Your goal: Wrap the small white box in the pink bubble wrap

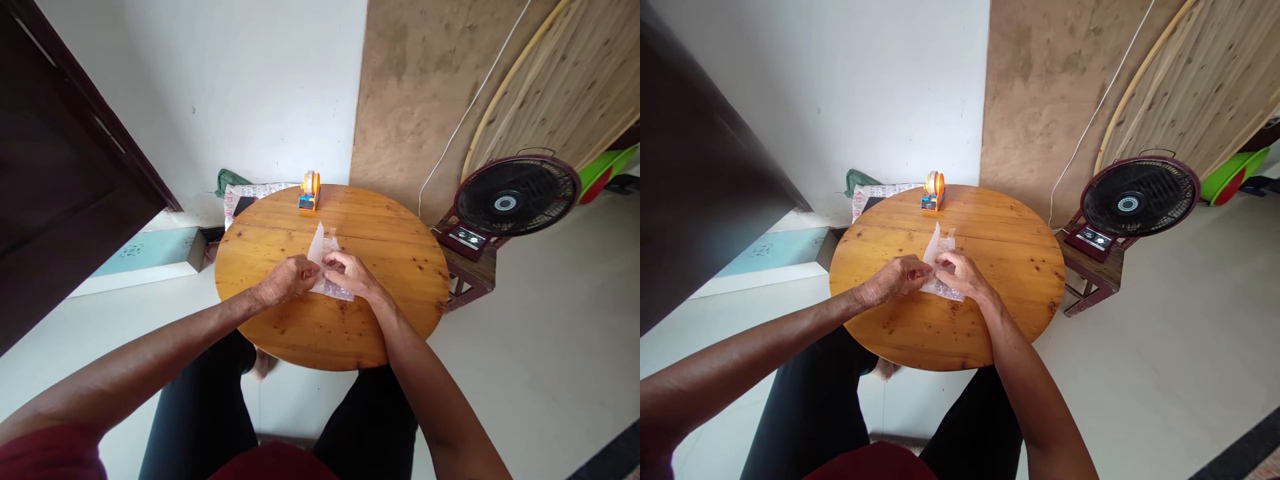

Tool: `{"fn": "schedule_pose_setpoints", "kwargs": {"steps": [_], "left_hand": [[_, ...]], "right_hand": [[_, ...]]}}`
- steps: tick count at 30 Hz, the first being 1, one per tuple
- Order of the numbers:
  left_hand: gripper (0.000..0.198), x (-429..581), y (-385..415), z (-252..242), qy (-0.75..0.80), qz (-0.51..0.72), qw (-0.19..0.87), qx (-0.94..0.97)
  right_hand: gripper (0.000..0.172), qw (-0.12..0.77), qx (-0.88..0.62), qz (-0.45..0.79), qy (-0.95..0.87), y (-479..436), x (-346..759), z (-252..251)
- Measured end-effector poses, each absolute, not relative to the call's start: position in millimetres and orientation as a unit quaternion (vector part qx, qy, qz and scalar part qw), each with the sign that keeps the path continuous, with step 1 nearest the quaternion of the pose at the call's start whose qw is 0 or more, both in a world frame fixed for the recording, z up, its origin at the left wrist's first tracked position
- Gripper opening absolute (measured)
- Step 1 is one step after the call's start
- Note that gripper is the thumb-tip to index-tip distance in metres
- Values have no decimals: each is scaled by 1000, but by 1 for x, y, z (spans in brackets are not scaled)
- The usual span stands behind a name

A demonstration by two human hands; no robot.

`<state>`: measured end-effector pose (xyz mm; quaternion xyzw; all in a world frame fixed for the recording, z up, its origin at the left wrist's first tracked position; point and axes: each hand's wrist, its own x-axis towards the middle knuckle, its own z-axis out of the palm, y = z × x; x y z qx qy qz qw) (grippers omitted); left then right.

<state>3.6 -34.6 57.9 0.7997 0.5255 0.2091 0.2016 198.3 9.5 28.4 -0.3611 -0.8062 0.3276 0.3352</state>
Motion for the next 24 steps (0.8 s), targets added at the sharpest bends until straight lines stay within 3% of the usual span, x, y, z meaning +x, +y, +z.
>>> {"fn": "schedule_pose_setpoints", "kwargs": {"steps": [5,9,15,20,24], "left_hand": [[21,0,-35,56,497,204,165,827],[28,-5,-33,42,437,227,78,867],[32,-6,-31,14,379,335,7,862],[31,-5,-29,12,369,350,-14,861],[30,-6,-29,12,367,355,-22,860]], "right_hand": [[28,319,-387,393,-770,10,204,33],[29,338,-411,421,-734,12,211,36],[29,275,-466,403,-738,5,216,53],[25,191,-512,373,-750,-12,218,71],[24,204,-556,350,-726,-24,212,57]]}}
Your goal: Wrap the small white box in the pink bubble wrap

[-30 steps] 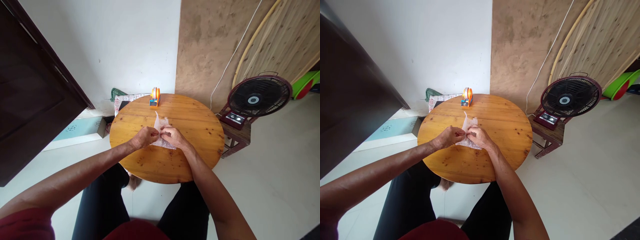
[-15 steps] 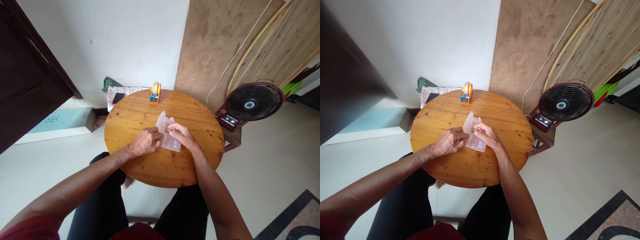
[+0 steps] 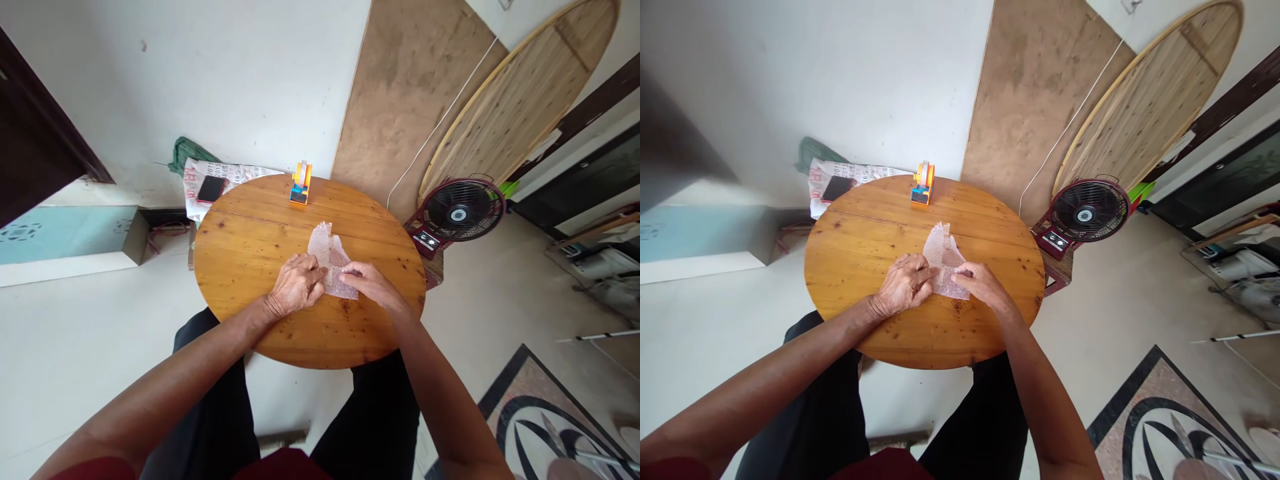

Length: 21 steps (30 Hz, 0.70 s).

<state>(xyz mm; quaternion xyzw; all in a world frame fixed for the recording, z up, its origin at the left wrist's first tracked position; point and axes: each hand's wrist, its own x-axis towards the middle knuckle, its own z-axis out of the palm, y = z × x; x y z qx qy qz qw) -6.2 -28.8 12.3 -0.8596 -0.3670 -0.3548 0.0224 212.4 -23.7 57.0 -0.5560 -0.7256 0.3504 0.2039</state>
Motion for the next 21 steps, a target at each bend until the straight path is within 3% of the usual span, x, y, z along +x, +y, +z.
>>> {"fn": "schedule_pose_setpoints", "kwargs": {"steps": [8,17,21], "left_hand": [[25,-6,-30,12,-362,-379,23,-851],[25,-6,-30,12,-355,-382,9,-853],[25,-6,-31,13,-359,-378,2,-853]], "right_hand": [[21,380,-644,192,-635,-36,203,17],[23,319,-668,306,-599,-49,191,38],[26,312,-685,297,-588,-44,185,34]]}}
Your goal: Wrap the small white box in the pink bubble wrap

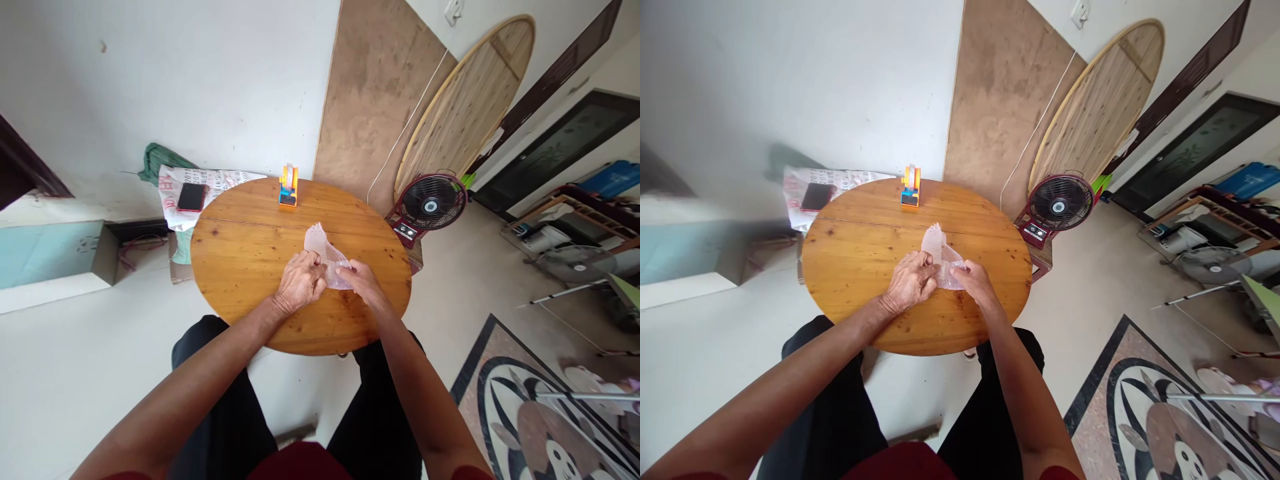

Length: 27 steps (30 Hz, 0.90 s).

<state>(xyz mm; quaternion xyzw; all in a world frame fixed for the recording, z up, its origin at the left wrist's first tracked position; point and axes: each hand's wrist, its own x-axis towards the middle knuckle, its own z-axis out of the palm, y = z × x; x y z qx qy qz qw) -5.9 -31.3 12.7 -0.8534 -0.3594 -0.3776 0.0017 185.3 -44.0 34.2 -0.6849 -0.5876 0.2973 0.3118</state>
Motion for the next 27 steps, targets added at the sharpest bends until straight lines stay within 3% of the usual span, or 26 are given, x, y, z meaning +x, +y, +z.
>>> {"fn": "schedule_pose_setpoints", "kwargs": {"steps": [10,13,18,27], "left_hand": [[27,-6,-31,10,-360,-366,6,-858],[28,-7,-31,10,-356,-368,4,-859],[28,-7,-29,10,-350,-367,10,-862],[29,-6,-29,11,-357,-362,-21,-861]], "right_hand": [[13,368,-703,179,-582,-29,173,12],[10,416,-680,201,-569,-27,168,10],[21,495,-605,285,-555,-27,159,14],[28,479,-584,304,-581,-27,156,23]]}}
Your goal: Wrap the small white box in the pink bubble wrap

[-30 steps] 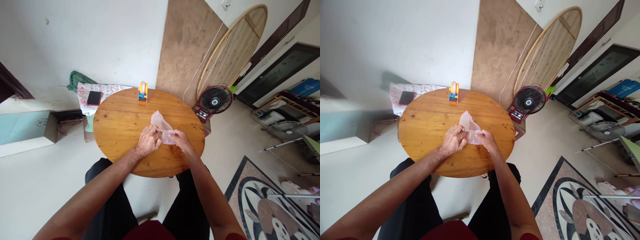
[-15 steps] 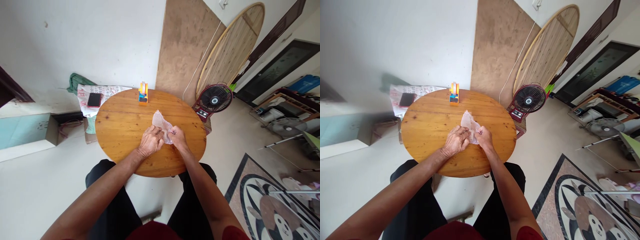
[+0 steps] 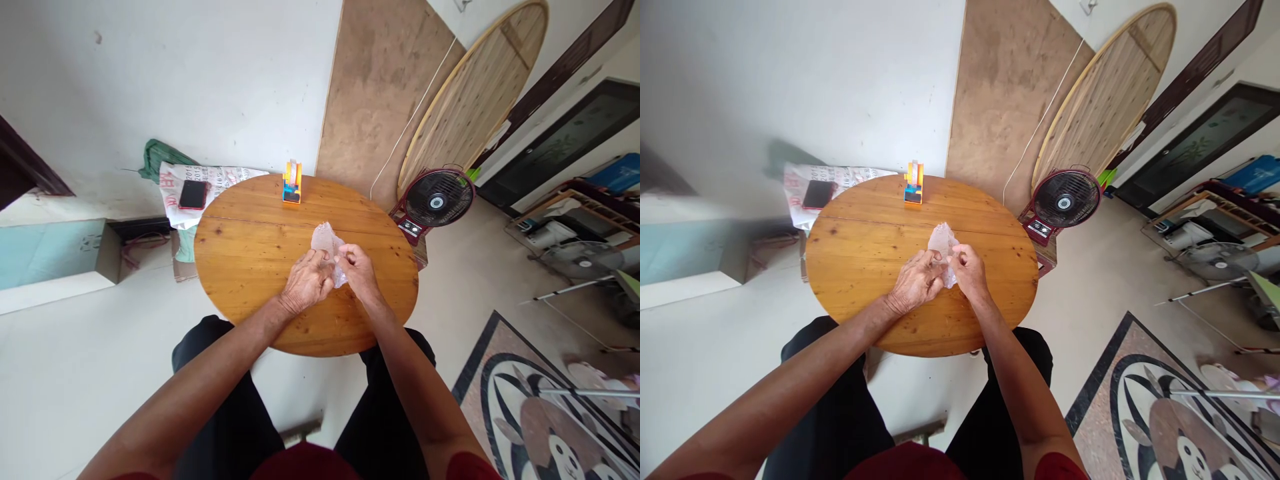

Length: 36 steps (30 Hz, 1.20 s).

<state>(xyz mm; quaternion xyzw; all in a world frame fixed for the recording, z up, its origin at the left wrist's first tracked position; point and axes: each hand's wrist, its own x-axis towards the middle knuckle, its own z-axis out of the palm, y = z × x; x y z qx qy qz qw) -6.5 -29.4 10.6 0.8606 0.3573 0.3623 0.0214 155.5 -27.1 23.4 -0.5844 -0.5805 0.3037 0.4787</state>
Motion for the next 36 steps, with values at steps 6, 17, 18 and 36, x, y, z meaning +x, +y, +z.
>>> {"fn": "schedule_pose_setpoints", "kwargs": {"steps": [6,17,18,36], "left_hand": [[28,-7,-30,14,354,371,85,854],[35,-11,-25,8,350,462,310,753],[33,-11,-25,8,348,467,340,738],[29,-5,-16,6,393,460,358,710]], "right_hand": [[43,411,-628,303,-587,-23,149,37],[53,358,-633,376,-574,-40,142,66],[53,352,-629,379,-581,-42,141,67],[57,218,-604,295,-708,-47,143,100]]}}
